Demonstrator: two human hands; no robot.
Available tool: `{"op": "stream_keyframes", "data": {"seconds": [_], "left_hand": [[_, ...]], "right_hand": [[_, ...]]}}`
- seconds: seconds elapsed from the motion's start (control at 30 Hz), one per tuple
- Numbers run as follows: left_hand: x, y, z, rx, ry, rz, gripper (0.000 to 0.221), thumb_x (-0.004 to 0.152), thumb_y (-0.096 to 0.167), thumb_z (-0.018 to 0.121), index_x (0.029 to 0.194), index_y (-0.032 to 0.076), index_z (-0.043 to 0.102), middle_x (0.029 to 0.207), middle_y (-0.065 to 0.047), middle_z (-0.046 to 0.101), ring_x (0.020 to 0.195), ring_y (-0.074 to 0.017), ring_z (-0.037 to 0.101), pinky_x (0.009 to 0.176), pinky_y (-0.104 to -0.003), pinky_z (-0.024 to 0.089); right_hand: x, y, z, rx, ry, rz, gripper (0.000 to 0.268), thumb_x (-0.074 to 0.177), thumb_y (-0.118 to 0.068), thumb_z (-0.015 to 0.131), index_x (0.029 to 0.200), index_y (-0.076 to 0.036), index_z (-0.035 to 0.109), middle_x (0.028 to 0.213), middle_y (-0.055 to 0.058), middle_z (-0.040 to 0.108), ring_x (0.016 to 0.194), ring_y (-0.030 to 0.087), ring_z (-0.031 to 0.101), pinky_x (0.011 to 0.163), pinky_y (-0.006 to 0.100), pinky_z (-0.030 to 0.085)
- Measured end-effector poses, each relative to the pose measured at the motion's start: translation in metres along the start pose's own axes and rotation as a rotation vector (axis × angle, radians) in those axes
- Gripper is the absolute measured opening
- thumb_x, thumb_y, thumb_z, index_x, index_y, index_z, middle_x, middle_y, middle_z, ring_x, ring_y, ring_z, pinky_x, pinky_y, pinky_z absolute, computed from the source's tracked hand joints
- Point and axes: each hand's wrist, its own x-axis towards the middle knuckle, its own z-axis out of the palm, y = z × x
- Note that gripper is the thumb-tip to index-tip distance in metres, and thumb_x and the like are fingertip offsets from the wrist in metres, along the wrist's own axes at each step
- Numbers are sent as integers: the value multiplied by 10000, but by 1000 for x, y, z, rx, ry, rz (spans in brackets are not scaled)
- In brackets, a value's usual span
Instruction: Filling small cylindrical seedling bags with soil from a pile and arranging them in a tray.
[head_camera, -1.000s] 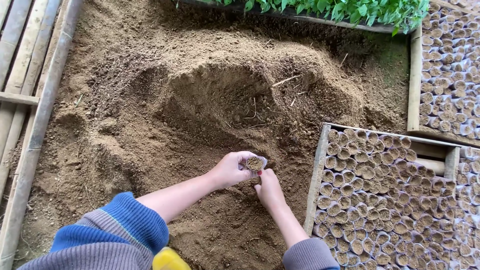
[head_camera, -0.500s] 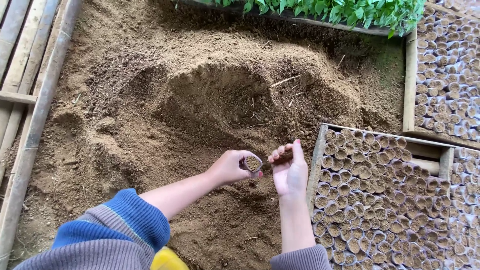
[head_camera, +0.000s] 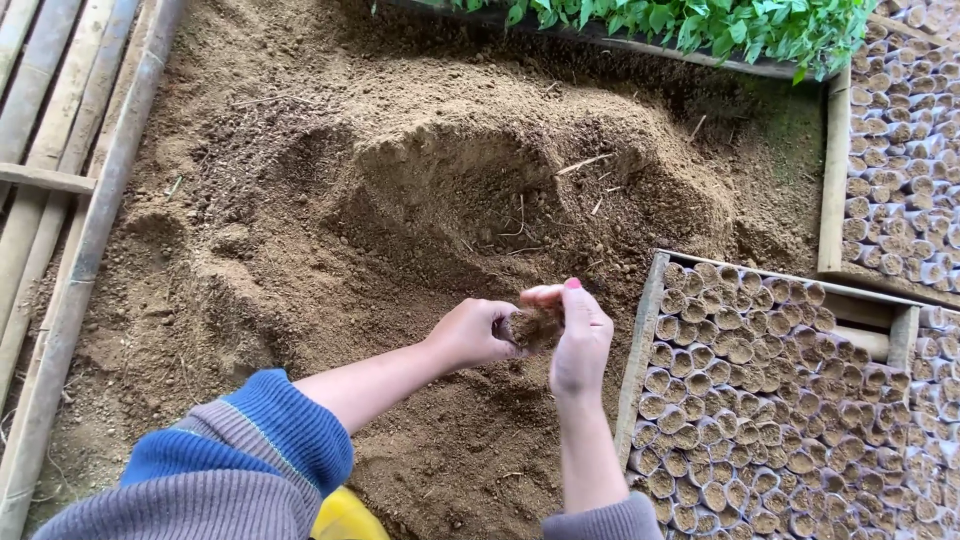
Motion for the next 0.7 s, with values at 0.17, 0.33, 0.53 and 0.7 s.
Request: {"op": "stream_keyframes", "data": {"seconds": [0.17,0.33,0.53,0.7], "left_hand": [[0,-2,-1,9,12,17,243,639,299,803,717,144,633,661,-116,648,739,-355,680,623,-448,491],[-7,19,-14,-75,26,24,274,670,347,811,759,155,637,668,-91,660,727,-302,680,654,-393,501],[-12,29,-18,-57,10,23,325,635,340,849,753,139,623,642,-90,657,712,-313,679,641,-415,495],[-8,24,-16,-3,8,-4,313,654,370,841,808,165,659,685,-75,679,763,-336,690,661,-436,504]], "right_hand": [[10,21,-34,-450,-198,75,285,858,-92,776,1138,-90,722,1062,73,725,987,158,640,928,331,519],[13,32,-32,-596,-206,203,443,751,-185,915,1144,-122,722,961,51,686,797,95,583,717,234,538],[13,8,-39,-434,-194,274,319,876,-163,805,1166,-71,707,992,73,688,884,125,617,809,281,531],[8,19,-46,-475,-194,289,412,804,-116,849,1178,-62,685,969,67,664,841,122,614,767,263,525]]}}
